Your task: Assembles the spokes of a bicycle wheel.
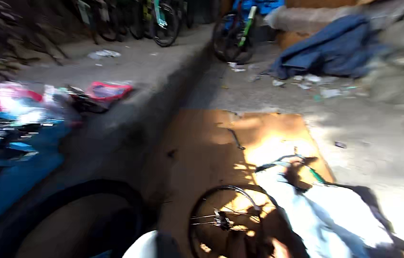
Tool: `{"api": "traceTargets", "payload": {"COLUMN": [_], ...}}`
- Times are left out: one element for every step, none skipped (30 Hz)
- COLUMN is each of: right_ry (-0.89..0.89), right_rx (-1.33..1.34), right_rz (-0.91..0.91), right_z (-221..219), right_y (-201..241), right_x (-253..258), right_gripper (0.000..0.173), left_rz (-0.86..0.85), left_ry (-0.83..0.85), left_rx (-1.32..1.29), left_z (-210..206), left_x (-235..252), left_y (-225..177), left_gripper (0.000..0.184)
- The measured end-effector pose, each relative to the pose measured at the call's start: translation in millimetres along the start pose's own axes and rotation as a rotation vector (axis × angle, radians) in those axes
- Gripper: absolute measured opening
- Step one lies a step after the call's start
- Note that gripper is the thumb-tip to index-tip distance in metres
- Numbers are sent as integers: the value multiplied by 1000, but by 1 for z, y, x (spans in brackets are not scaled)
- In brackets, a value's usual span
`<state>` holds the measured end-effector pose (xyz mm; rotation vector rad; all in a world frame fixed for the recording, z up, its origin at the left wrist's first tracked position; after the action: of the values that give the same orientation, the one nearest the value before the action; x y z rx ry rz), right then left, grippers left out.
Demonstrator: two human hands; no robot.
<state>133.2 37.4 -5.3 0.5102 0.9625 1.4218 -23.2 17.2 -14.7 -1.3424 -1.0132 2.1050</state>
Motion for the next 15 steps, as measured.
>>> {"api": "traceTargets", "payload": {"right_ry": [-13,-22,-33,-37,-33,-26,-18,-16,-12,-10,-7,-4,-2,3,13], "right_rx": [27,51,64,72,85,103,130,156,174,174,157,132,100,69,41], "right_rz": [-13,-24,-34,-46,-59,-73,-80,-80,-82,-83,-83,-82,-75,-65,-57], "right_z": [-1,0,0,1,2,2,1,1,0,0,0,1,2,2,3], "right_y": [0,0,2,3,5,4,1,-1,-3,-4,-4,-2,0,1,2], "right_x": [1,0,-1,-2,-1,2,4,6,7,8,8,7,6,6,6], "right_gripper": [30,28,26,24,23,21,19,17,16,16,16,16,17,17,18], "left_rz": [-8,8,34,58,77,98,119,132,140,144,147,148,148,146,142], "left_ry": [-4,8,29,51,69,81,88,86,85,85,85,83,83,84,84], "left_rx": [-15,-23,-39,-75,-130,-193,-250,-295,-321,-332,-338,-341,-338,-333,-332], "left_z": [-2,-3,-3,-4,-5,-7,-7,-8,-8,-8,-8,-8,-8,-7,-7], "left_x": [1,0,-1,-1,0,1,1,2,2,2,2,2,3,3,4], "left_y": [3,4,3,2,1,0,-2,-3,-3,-3,-3,-3,-2,-2,-2], "left_gripper": [34,33,32,30,27,25,22,20,18,18,17,17,17,18,18]}}
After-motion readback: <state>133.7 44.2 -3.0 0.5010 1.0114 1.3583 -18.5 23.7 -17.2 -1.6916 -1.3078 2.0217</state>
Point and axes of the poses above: each hand's wrist, its own x-axis towards the middle knuckle, its own z-axis out of the back of the hand, y = z × x, the point moved 3 cm from there along x, towards the middle knuckle, and after that the axes turned 11 degrees about x, right-handed, at the moved point
